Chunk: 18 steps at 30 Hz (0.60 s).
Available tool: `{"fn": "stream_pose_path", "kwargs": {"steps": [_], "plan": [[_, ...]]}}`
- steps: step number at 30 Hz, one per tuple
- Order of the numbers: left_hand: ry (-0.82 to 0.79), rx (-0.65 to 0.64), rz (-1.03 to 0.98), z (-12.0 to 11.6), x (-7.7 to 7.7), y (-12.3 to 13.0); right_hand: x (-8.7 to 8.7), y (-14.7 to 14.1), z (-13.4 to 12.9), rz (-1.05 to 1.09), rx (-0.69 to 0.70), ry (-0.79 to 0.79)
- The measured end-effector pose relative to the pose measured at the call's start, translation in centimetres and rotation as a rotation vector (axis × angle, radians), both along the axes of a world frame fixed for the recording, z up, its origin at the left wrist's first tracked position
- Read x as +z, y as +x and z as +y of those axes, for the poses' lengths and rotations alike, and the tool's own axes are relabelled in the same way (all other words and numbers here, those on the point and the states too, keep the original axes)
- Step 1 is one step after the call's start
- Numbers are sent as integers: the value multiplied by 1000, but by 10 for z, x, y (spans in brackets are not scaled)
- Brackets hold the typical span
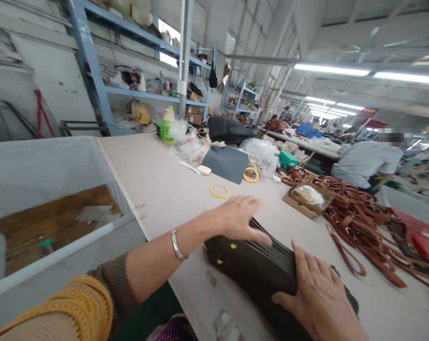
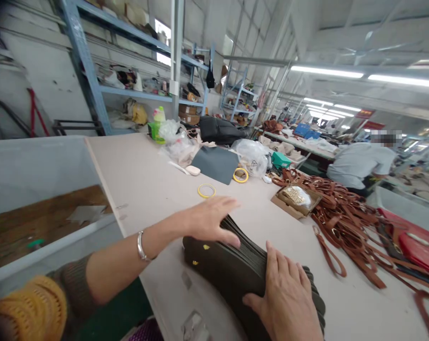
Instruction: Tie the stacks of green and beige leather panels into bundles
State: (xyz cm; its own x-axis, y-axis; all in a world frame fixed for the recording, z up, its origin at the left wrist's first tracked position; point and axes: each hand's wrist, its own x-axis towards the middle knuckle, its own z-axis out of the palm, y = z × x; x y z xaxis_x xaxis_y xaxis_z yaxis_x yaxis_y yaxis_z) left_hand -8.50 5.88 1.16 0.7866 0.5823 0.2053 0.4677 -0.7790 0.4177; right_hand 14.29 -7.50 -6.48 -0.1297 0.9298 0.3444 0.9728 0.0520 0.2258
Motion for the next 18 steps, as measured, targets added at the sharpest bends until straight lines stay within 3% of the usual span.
{"fn": "stream_pose_path", "kwargs": {"steps": [2, 5, 8, 12, 18], "plan": [[-128, 127, -94, 26, -10, -25, 0, 2, 0, -12, -5, 0], [-331, 158, -185, 46, -33, -41, -2, 1, 2, -31, -8, 9], [-494, 90, -271, 41, -54, -40, -5, 1, 4, -46, -1, 8], [-612, 31, -353, 32, -68, -39, -5, 1, 5, -44, -13, -11], [-506, 135, -431, 10, -76, -45, -2, 0, 3, -35, 20, -17]]}}
